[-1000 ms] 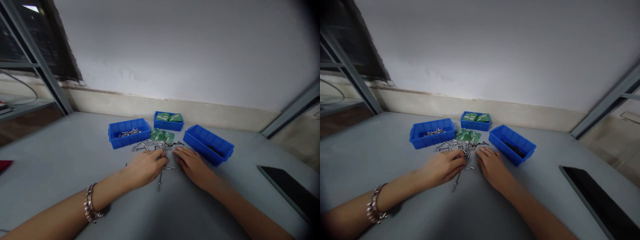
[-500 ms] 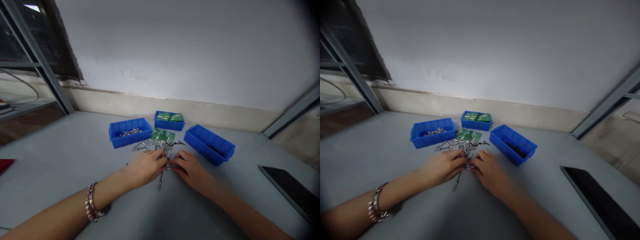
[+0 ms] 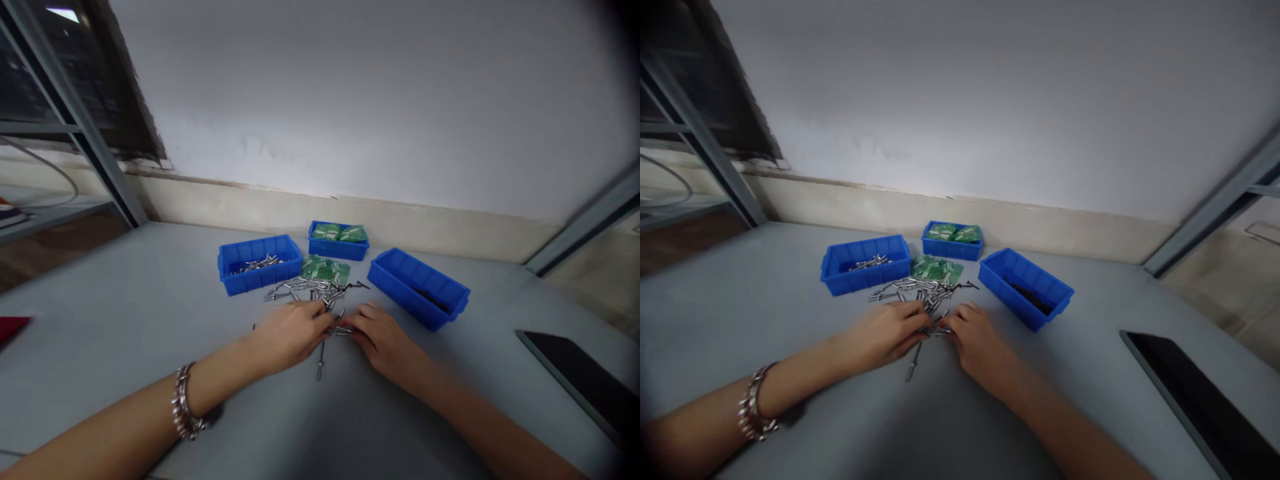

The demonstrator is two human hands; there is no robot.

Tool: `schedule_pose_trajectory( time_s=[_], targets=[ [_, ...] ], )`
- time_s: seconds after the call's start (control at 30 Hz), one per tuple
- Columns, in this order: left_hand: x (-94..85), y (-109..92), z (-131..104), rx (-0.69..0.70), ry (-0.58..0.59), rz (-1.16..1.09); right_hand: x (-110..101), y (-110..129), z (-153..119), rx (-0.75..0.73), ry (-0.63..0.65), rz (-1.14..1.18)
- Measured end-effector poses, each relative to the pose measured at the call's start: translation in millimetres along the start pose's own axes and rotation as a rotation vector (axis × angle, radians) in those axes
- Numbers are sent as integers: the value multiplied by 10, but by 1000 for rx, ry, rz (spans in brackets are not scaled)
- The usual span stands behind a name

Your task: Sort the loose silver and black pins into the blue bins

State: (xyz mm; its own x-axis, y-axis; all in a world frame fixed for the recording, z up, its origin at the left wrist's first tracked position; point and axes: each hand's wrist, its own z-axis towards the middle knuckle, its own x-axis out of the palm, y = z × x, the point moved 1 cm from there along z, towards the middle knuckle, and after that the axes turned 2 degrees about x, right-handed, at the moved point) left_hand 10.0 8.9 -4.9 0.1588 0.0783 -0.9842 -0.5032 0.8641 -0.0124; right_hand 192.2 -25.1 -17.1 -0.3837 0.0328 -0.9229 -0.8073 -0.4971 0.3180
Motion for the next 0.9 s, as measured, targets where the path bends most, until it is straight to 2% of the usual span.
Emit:
schedule_pose_trajectory(
  time_s=[0.57,0.9],
  targets=[
    [-11,-18,5,-22,29,27,3,24,-19,58,-27,-12],
    [-23,-22,-1,-16,21,18,-65,4,-20,28,-141,44]
  ],
)
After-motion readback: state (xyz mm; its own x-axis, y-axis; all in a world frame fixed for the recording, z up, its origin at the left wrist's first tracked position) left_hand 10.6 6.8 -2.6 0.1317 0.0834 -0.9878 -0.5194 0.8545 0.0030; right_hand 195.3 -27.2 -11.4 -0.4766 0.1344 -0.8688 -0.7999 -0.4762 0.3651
